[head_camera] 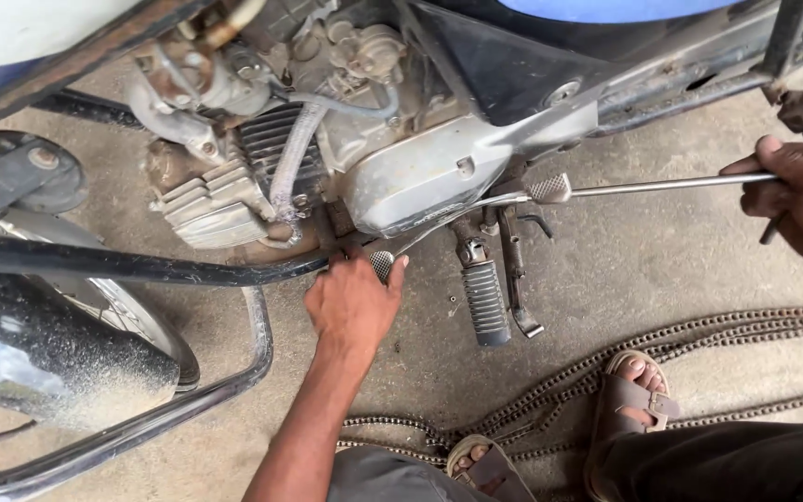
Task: Adjusting or repairing parts of a motorcycle engine using a T-handle socket wrench.
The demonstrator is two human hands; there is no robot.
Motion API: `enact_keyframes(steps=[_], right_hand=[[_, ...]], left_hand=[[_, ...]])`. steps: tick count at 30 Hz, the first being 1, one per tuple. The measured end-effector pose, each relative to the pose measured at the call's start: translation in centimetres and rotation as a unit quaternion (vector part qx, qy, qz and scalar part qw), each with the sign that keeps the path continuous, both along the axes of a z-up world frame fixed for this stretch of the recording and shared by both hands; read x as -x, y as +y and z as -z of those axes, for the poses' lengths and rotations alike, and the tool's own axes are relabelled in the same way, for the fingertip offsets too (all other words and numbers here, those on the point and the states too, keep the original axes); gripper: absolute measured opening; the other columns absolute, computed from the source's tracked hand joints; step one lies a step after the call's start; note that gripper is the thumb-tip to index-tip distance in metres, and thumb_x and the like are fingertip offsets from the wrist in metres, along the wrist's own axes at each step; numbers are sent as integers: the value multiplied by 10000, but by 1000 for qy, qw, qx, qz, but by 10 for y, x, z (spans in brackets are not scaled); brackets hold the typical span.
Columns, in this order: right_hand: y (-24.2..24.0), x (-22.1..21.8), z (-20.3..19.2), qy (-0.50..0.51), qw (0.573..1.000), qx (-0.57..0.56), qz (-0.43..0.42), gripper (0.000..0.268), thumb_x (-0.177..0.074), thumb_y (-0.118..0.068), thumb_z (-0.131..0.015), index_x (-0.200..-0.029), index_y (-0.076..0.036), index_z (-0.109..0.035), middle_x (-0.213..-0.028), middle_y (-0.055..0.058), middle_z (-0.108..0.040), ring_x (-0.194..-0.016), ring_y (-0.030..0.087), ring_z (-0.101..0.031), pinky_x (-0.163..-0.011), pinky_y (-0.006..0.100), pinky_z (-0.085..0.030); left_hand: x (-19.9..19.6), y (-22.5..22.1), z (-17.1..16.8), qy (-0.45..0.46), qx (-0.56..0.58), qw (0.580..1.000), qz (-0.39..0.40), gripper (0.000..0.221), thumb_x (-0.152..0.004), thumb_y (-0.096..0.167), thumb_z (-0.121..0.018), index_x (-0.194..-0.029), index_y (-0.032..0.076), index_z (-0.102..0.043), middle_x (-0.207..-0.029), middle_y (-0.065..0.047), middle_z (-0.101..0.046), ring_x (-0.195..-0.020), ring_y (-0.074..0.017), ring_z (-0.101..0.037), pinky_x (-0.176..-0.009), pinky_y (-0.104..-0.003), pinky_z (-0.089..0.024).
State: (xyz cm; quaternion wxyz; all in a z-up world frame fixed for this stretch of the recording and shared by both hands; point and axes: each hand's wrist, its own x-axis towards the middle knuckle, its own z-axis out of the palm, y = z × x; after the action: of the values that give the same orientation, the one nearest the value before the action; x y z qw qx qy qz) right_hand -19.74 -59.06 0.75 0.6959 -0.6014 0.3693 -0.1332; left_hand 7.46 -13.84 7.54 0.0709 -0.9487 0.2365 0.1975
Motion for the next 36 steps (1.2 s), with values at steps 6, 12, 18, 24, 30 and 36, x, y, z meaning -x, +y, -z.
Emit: enact_keyframes(steps=[6, 12, 18, 24, 30, 36], right_hand=[[30, -32, -32, 14, 998, 57, -24, 443, -1219, -248, -446, -1046, 107, -648, -610, 40, -400, -550, 149, -331, -537, 313, -315], [29, -48, -23, -4, 999, 14, -48, 354, -1177, -192, -512, -1047, 103, -657, -639, 39, -447, -582, 141, -356, -535, 283, -307], [22, -58, -24, -21, 999, -19, -37, 370, -1183, -220, -504, -1043, 74, -679, -626, -6, -414, -591, 119, -352, -579, 275, -340], [25, -78, -37, 40, 999, -12, -10, 370, -1176, -265, -500, -1000, 13, -670, -590, -47, -340, -553, 106, -300, -554, 280, -321], [28, -90, -51, 169, 980, -102, -34, 334, -1157, -356, -443, -931, -147, -573, -597, -113, -257, -530, 72, -217, -482, 234, -234], [26, -89, -48, 106, 990, -85, -33, 356, -1165, -337, -442, -924, -112, -578, -606, -95, -274, -538, 76, -240, -478, 237, -244]], left_hand=[[-2, -1, 22, -2, 32, 999, 15, 764, -914, 802, -474, -651, 96, -600, -492, 29, -457, -379, -113, -414, -354, -300, -367], [-7, 2, 50, -21, 89, 995, 38, 643, -963, 655, -580, -625, 112, -636, -504, 21, -530, -393, -121, -462, -442, -361, -450], [-9, -1, 50, 15, 108, 994, -5, 517, -976, 542, -643, -769, 77, -735, -590, -47, -651, -460, -164, -577, -510, -384, -520], [-9, -3, 51, 6, 102, 995, 13, 526, -968, 564, -635, -782, 82, -735, -630, -32, -669, -526, -165, -593, -525, -397, -514], [-5, -1, 39, 13, 72, 997, 23, 568, -987, 618, -595, -873, 89, -766, -669, -29, -686, -562, -157, -631, -511, -358, -507], [-5, -2, 57, -37, 96, 994, 45, 522, -937, 629, -598, -871, 136, -756, -614, 6, -593, -498, -128, -545, -448, -345, -434]])
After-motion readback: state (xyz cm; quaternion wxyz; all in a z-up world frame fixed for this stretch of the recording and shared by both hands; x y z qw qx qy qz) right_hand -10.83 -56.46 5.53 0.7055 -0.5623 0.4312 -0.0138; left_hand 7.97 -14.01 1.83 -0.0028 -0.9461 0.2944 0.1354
